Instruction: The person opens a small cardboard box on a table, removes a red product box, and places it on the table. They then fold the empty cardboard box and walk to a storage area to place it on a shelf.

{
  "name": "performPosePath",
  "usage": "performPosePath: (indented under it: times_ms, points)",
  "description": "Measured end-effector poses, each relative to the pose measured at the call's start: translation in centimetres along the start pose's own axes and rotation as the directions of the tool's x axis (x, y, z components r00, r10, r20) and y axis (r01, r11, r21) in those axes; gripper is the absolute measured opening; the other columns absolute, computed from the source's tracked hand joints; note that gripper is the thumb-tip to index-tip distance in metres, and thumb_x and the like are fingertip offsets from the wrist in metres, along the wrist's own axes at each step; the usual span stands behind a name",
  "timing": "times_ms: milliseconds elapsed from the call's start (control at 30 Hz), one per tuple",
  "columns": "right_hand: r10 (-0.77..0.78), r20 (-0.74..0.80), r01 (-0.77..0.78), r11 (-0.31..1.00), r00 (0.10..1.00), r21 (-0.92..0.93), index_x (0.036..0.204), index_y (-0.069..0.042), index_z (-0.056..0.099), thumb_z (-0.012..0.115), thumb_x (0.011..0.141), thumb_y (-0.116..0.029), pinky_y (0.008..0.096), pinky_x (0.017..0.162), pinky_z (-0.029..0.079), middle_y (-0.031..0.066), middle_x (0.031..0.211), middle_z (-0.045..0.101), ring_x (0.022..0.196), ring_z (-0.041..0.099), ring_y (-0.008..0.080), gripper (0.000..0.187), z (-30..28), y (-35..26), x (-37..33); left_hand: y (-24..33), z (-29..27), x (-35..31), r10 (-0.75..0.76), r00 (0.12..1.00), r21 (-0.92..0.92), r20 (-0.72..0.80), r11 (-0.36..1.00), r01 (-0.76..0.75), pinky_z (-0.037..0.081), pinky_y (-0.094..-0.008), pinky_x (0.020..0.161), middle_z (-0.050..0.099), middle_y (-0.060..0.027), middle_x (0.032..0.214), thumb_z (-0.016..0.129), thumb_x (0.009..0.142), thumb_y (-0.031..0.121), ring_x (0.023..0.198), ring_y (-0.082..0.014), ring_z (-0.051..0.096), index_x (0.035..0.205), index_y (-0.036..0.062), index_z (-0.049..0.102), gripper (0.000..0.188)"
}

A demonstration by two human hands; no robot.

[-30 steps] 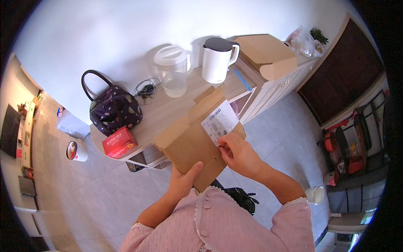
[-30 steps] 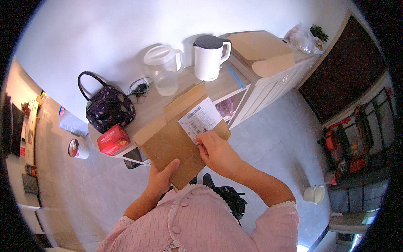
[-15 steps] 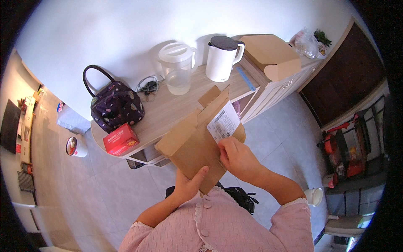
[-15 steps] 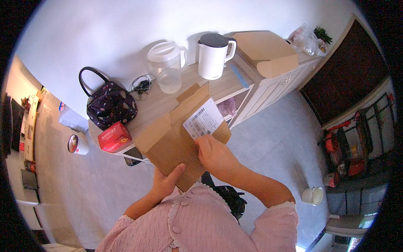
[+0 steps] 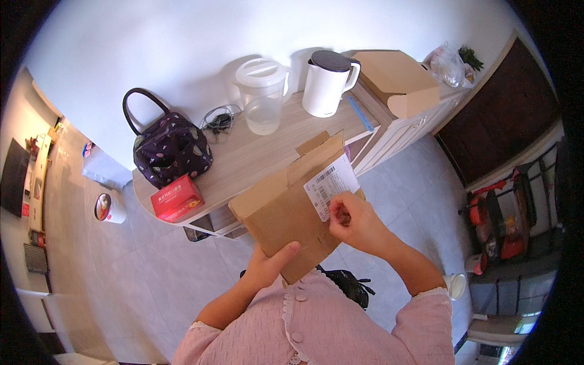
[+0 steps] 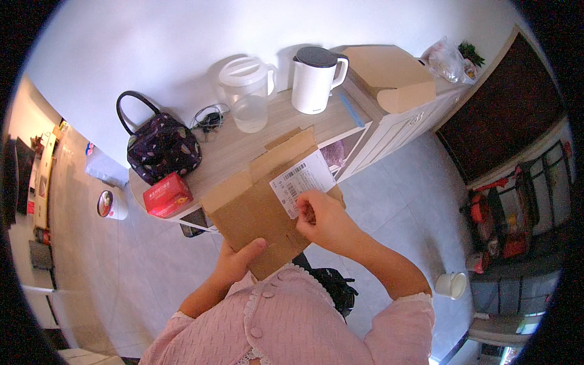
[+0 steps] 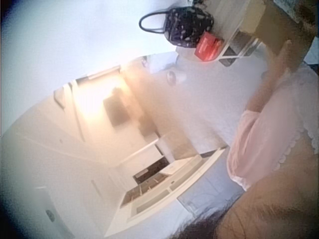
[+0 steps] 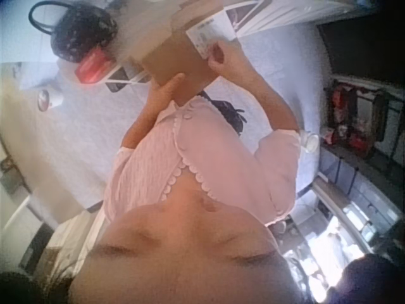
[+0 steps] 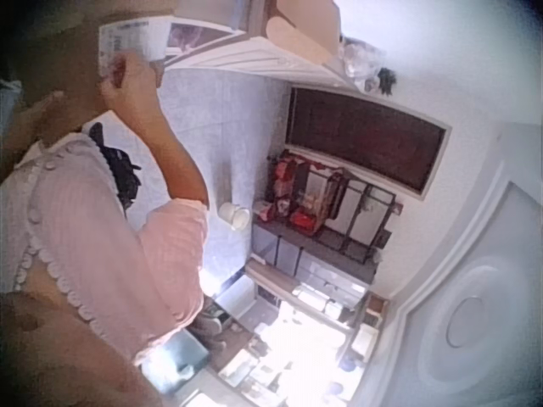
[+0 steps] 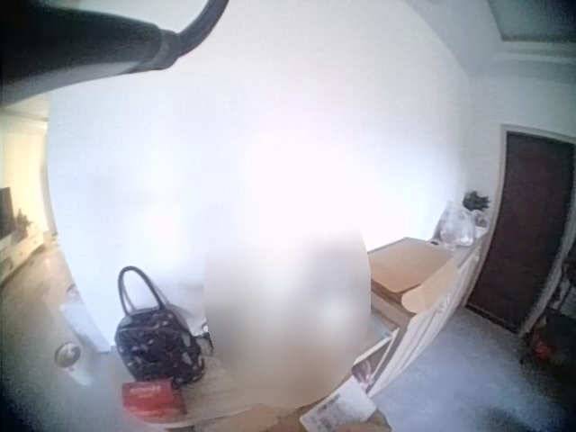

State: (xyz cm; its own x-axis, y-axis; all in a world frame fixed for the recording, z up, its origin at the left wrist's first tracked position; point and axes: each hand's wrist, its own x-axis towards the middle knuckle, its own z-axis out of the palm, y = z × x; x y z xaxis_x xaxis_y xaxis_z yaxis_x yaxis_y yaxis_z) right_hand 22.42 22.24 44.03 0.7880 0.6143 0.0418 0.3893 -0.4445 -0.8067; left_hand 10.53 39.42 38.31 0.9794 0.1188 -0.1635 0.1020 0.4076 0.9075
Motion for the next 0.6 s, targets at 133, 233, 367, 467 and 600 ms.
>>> performPosePath:
  times_ms: [133,233,367,467,600]
  points:
    - [-0.153,0.098,0.167,0.974,0.983,-0.152,0.085,-0.001,0.052,0.059,0.073,-0.001,0.0316,0.062,0.048,0.0129,0.08,0.054,0.07,0.057,0.026,0.013,-0.1,-0.2,-0.2,-0.2,-0.3,-0.1,0.002,1.0,-0.014,-0.012,1.0,-0.002,0.044,-0.0294,0.081,0.058,-0.0078,0.107,0.06,0.083,0.012,0.096,-0.0151,0.054,0.114,-0.0011,0.049,0.035]
    - [-0.296,0.157,0.332,0.884,0.942,-0.328,0.084,0.0,0.053,0.059,0.075,-0.004,0.0327,0.063,0.048,0.0138,0.081,0.054,0.074,0.057,0.0276,0.012,0.8,-0.3,-0.4,-0.2,-0.2,-0.2,0.042,0.999,0.019,-0.006,0.999,-0.042,0.044,-0.0292,0.081,0.057,-0.008,0.107,0.06,0.083,0.011,0.096,-0.015,0.054,0.113,-0.0013,0.049,0.035]
    - [-0.311,0.278,0.411,0.779,0.909,-0.473,0.082,0.001,0.053,0.058,0.074,-0.004,0.0344,0.063,0.048,0.0142,0.081,0.054,0.076,0.056,0.0287,0.011,1.2,0.1,-0.4,-0.1,-0.2,-0.5,0.09,0.996,0.079,0.008,0.993,-0.091,0.044,-0.0291,0.081,0.057,-0.0083,0.107,0.059,0.083,0.01,0.097,-0.0152,0.054,0.113,-0.0015,0.048,0.034]
    - [-0.308,0.323,0.438,0.738,0.895,-0.513,0.081,0.001,0.053,0.058,0.072,-0.003,0.0345,0.061,0.047,0.0146,0.081,0.054,0.075,0.056,0.029,0.011,1.8,0.7,-0.3,-0.3,-0.6,-0.7,0.078,0.996,0.091,0.034,0.993,-0.081,0.043,-0.0292,0.082,0.057,-0.0085,0.107,0.059,0.083,0.01,0.098,-0.0157,0.053,0.113,-0.0011,0.048,0.035]
    - [-0.229,0.201,0.289,0.89,0.952,-0.353,0.08,0.0,0.053,0.059,0.072,-0.005,0.0343,0.059,0.047,0.0147,0.082,0.054,0.07,0.056,0.0294,0.011,2.1,0.9,0.0,-0.7,-1.3,-0.8,0.004,1.0,-0.002,0.022,1.0,-0.004,0.043,-0.0296,0.083,0.057,-0.0083,0.108,0.06,0.083,0.012,0.099,-0.0159,0.053,0.114,-0.0004,0.048,0.036]
